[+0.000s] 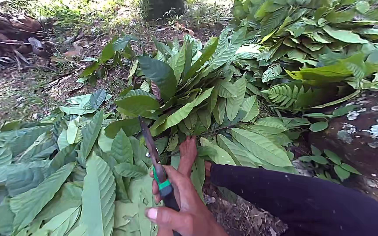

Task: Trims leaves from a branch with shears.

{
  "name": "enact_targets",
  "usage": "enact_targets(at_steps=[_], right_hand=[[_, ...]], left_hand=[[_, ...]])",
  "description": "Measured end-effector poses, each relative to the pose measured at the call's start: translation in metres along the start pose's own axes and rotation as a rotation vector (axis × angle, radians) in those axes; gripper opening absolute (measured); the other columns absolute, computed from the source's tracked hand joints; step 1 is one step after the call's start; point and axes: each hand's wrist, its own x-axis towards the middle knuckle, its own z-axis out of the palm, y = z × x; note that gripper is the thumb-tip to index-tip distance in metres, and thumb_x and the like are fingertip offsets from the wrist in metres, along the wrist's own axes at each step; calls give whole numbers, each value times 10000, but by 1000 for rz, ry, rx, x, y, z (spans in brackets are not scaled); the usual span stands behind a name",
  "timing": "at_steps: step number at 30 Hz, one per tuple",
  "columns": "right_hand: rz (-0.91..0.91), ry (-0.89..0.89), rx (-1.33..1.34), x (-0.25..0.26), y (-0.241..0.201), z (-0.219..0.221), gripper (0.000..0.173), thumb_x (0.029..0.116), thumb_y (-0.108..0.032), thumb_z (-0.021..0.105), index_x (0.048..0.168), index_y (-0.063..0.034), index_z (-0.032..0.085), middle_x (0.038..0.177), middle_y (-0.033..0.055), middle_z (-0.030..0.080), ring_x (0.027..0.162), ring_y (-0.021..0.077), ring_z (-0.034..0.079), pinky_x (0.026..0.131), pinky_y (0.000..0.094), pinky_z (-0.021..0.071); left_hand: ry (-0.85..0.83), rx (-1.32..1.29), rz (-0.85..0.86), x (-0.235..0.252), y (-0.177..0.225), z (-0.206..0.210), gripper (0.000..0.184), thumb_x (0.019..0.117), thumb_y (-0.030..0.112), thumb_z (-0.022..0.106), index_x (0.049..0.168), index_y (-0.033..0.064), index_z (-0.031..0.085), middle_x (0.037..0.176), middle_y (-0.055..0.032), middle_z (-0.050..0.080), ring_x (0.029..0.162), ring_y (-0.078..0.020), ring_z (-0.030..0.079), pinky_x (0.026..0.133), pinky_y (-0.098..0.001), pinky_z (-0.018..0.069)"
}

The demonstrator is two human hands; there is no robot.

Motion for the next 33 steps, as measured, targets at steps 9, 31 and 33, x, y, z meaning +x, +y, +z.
enact_targets(at_steps=[9, 31, 33], right_hand=[[-110, -23, 2, -7, -1, -3, 583, 848, -304, 687, 1265, 76, 538, 950, 4, 632, 841, 33, 623, 750, 216, 551], [221, -257, -81, -37, 11, 19, 473, 847, -217, 626, 1248, 22, 545, 894, -9, 625, 771, 73, 634, 733, 238, 552], [306, -277, -210, -33, 20, 16, 516, 836, -287, 663, 1245, 10, 558, 885, -4, 618, 750, 71, 618, 712, 249, 537]], left_hand=[[395, -310, 219, -71, -58, -87, 302, 1024, 163, 538, 1212, -40, 660, 907, -188, 705, 834, -305, 692, 820, -511, 555], [742, -1582, -691, -256, -138, 66, 363, 1134, 213, 337, 1381, -25, 454, 878, -119, 652, 657, -185, 657, 591, -339, 569], [778, -1647, -692, -249, -145, 51, 339, 1137, 205, 308, 1335, -17, 472, 770, -64, 562, 568, -148, 578, 525, -297, 522]])
